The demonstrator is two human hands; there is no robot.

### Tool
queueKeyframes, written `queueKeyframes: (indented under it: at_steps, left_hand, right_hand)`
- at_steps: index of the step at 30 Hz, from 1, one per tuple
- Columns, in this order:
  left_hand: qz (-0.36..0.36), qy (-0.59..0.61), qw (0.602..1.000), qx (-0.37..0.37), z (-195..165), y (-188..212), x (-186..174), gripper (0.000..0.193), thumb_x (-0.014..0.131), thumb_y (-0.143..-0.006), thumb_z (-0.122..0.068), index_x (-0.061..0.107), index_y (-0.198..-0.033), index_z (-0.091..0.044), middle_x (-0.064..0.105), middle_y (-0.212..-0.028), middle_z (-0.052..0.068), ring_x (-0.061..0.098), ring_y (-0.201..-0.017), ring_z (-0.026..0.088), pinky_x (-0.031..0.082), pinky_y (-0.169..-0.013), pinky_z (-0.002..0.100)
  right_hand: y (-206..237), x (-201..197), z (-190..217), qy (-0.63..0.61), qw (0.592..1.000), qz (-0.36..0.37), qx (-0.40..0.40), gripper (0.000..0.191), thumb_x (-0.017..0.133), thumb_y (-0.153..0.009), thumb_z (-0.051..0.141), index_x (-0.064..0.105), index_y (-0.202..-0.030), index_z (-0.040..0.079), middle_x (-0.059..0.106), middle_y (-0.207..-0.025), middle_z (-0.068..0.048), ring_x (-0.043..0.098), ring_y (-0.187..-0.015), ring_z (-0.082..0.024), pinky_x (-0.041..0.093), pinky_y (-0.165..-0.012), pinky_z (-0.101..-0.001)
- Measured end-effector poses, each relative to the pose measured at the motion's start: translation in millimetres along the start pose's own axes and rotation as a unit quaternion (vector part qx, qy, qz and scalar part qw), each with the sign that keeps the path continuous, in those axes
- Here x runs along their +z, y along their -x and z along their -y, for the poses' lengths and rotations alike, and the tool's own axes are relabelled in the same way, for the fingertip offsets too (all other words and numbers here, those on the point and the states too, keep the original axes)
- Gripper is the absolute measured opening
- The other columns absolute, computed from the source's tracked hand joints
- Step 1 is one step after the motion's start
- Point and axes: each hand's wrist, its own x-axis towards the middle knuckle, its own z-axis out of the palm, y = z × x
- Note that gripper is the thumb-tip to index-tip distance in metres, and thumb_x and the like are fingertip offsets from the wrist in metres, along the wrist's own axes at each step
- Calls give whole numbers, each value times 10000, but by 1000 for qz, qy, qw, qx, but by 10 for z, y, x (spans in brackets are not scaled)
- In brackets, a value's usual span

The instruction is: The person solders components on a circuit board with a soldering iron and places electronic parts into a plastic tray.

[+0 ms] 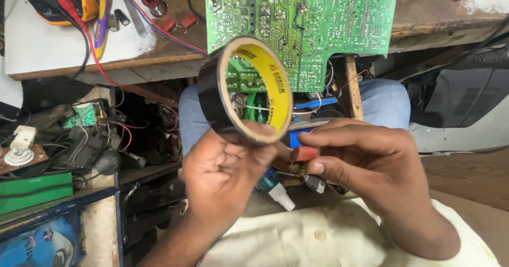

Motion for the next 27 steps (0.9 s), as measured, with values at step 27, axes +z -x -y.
queueKeyframes:
  at_steps: [27]
  left_hand:
    - [22, -12, 1000, -17, 20, 28, 34, 329, 787, -926, 64, 620, -1208, 37, 749, -1087, 120, 729, -1011, 132, 611, -907, 305]
  right_hand:
    - [48, -80, -64, 330, 922, 58, -194, 309, 784, -802, 0, 770, -1110, 18, 751, -933, -48, 754, -854, -153, 592, -730, -273]
